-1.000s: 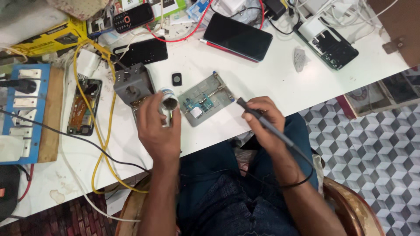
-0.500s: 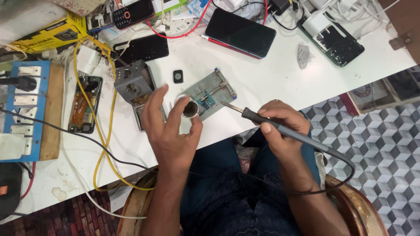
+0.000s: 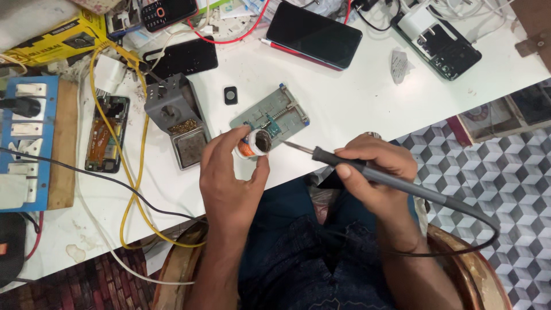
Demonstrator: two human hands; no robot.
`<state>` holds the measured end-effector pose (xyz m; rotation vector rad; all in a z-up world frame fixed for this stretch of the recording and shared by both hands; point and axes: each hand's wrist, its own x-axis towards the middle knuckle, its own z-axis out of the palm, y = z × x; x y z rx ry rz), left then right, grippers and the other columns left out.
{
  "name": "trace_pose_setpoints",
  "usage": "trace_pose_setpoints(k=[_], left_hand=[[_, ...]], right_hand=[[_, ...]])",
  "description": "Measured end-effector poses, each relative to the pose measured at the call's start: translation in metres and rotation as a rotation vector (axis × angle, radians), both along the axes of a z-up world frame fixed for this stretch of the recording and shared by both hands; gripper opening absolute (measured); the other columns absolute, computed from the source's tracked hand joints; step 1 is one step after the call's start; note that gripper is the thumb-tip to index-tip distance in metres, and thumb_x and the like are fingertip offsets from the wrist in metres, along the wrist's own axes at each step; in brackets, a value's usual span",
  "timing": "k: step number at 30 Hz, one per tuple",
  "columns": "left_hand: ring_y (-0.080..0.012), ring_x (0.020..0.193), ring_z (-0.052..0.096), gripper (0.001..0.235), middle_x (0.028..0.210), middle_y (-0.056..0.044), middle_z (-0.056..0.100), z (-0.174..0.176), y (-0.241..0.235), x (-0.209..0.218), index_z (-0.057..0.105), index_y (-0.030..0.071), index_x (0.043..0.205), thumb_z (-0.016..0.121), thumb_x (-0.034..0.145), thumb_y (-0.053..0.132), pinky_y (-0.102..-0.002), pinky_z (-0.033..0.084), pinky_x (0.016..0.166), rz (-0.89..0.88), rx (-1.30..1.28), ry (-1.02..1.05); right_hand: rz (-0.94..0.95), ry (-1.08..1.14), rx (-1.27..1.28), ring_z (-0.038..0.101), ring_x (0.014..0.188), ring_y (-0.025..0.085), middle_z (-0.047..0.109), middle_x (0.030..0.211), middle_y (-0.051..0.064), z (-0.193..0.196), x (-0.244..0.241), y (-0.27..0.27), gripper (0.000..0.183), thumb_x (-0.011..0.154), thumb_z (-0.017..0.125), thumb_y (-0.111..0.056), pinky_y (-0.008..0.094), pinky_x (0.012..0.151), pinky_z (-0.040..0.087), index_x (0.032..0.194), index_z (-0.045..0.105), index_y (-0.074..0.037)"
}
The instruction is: The person uses a soldering iron and a screwdriver to work on a small circuit board. They apply solder and flux to specific points on the board while holding it steady.
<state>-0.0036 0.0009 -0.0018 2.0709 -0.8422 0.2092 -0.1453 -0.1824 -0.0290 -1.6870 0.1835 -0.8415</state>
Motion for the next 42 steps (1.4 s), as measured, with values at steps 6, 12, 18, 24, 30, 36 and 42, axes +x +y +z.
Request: trace_pose_setpoints(k=[6,12,18,24,30,36,42], left_hand=[[-0.0317,0.124,0.064,0.057,0.129,-0.015,0.067,0.002,-0.001,-0.003,0.061,0.006,0.131,0.081,0.079,-0.002,-0.040,0.055,0.104,-0.019,0.011,0.008],[-0.0326,0.125,0.064,0.056,0.130,-0.016,0.066,0.003,-0.001,-0.006,0.060,0.005,0.132,0.081,0.080,-0.003,-0.040,0.055,0.105,-0.036,0.022,0.021],[-0.0321,0.126,0.063,0.056,0.129,-0.016,0.066,0.002,-0.003,-0.005,0.060,0.005,0.131,0.081,0.080,-0.003,-0.039,0.056,0.105,-0.045,0.036,-0.004],[-0.0320,0.124,0.064,0.056,0.127,-0.014,0.067,0.003,-0.003,-0.007,0.061,0.005,0.130,0.081,0.078,-0.005,-0.039,0.056,0.103,-0.052,0.018,-0.016],[-0.0314,0.121,0.066,0.053,0.125,-0.015,0.068,0.004,-0.003,-0.008,0.061,0.005,0.128,0.079,0.079,-0.006,-0.039,0.056,0.102,-0.066,-0.008,0.030],[-0.0307,0.123,0.066,0.046,0.126,-0.013,0.069,0.003,-0.002,-0.005,0.059,0.004,0.122,0.079,0.081,-0.004,-0.039,0.056,0.104,-0.089,-0.028,0.060],[-0.0288,0.122,0.068,0.044,0.126,-0.011,0.070,0.003,0.000,-0.002,0.061,0.005,0.120,0.081,0.081,-0.001,-0.038,0.056,0.103,-0.082,-0.015,0.134]], right_hand=[[0.003,0.127,-0.043,0.066,0.069,0.011,0.074,0.080,0.007,0.018,0.014,0.008,0.012,0.089,0.079,-0.006,0.023,0.063,0.045,0.100,0.077,-0.001],[0.011,0.176,-0.061,0.062,0.064,0.008,0.073,0.074,0.005,0.024,0.022,0.014,0.013,0.088,0.081,-0.008,0.022,0.057,0.041,0.099,0.078,-0.002],[-0.015,0.197,-0.083,0.062,0.064,0.008,0.073,0.075,0.005,0.023,0.023,0.016,0.012,0.087,0.081,-0.008,0.022,0.057,0.042,0.098,0.078,-0.002],[-0.058,0.243,-0.094,0.063,0.064,0.008,0.074,0.076,0.005,0.022,0.024,0.017,0.014,0.086,0.081,-0.009,0.021,0.057,0.043,0.098,0.079,-0.002],[-0.078,0.239,-0.141,0.065,0.067,0.009,0.076,0.083,0.007,0.018,0.023,0.015,0.013,0.087,0.081,-0.009,0.022,0.058,0.045,0.097,0.078,-0.002],[-0.065,0.204,-0.135,0.066,0.068,0.010,0.077,0.085,0.008,0.011,0.023,0.013,0.013,0.086,0.082,-0.007,0.021,0.057,0.044,0.097,0.078,-0.002],[-0.011,0.180,-0.140,0.067,0.070,0.010,0.076,0.085,0.007,0.010,0.022,0.010,0.016,0.085,0.083,-0.005,0.021,0.057,0.046,0.099,0.077,-0.002]])
